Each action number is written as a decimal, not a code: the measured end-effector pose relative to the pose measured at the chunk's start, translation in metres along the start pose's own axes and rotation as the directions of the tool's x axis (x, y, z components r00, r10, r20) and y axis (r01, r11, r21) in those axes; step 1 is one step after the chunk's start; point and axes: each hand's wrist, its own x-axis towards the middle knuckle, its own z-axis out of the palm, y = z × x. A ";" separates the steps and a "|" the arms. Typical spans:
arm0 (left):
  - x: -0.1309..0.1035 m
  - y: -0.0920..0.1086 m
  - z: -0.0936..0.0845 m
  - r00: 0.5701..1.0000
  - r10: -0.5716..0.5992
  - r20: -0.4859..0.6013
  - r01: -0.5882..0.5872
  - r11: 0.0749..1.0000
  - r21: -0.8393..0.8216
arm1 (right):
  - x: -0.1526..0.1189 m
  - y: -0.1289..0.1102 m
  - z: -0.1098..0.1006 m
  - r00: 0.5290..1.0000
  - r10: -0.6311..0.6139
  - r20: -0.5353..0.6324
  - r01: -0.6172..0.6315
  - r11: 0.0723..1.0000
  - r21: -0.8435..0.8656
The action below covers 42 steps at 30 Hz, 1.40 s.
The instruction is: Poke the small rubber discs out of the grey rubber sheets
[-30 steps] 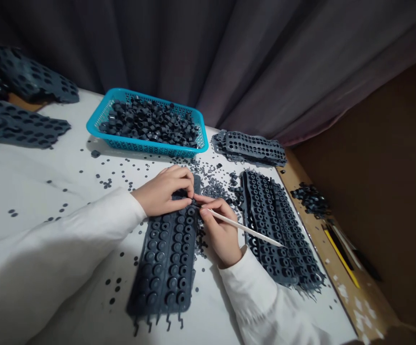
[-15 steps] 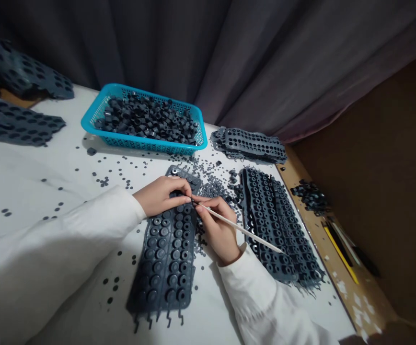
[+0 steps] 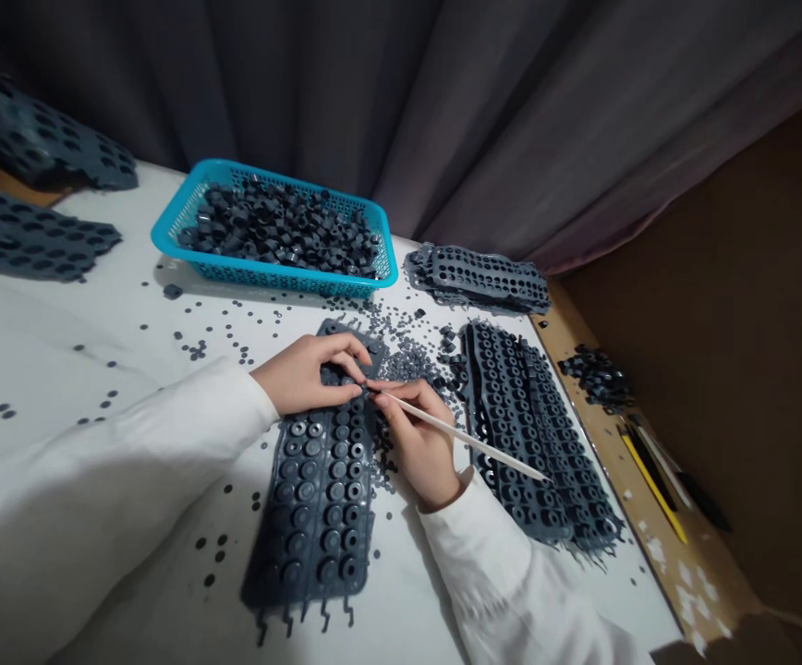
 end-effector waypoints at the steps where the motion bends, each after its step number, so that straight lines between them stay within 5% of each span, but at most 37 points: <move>1: 0.000 0.000 0.000 1.000 0.000 -0.002 0.000 1.000 0.011 | 0.000 0.000 0.000 1.000 0.007 0.001 -0.007 1.000 0.004; 10: 0.000 0.000 0.002 1.000 -0.006 -0.031 0.006 1.000 -0.007 | 0.002 0.003 0.002 0.995 0.098 0.013 -0.099 0.973 0.209; 31: 0.000 0.002 0.003 1.000 -0.005 -0.031 0.004 1.000 -0.024 | 0.004 0.003 0.004 0.998 0.069 -0.005 -0.067 0.984 0.168; 42: 0.000 0.003 0.004 1.000 0.009 -0.029 -0.010 1.000 -0.029 | 0.003 0.000 0.004 0.998 -0.048 -0.027 0.047 0.998 -0.032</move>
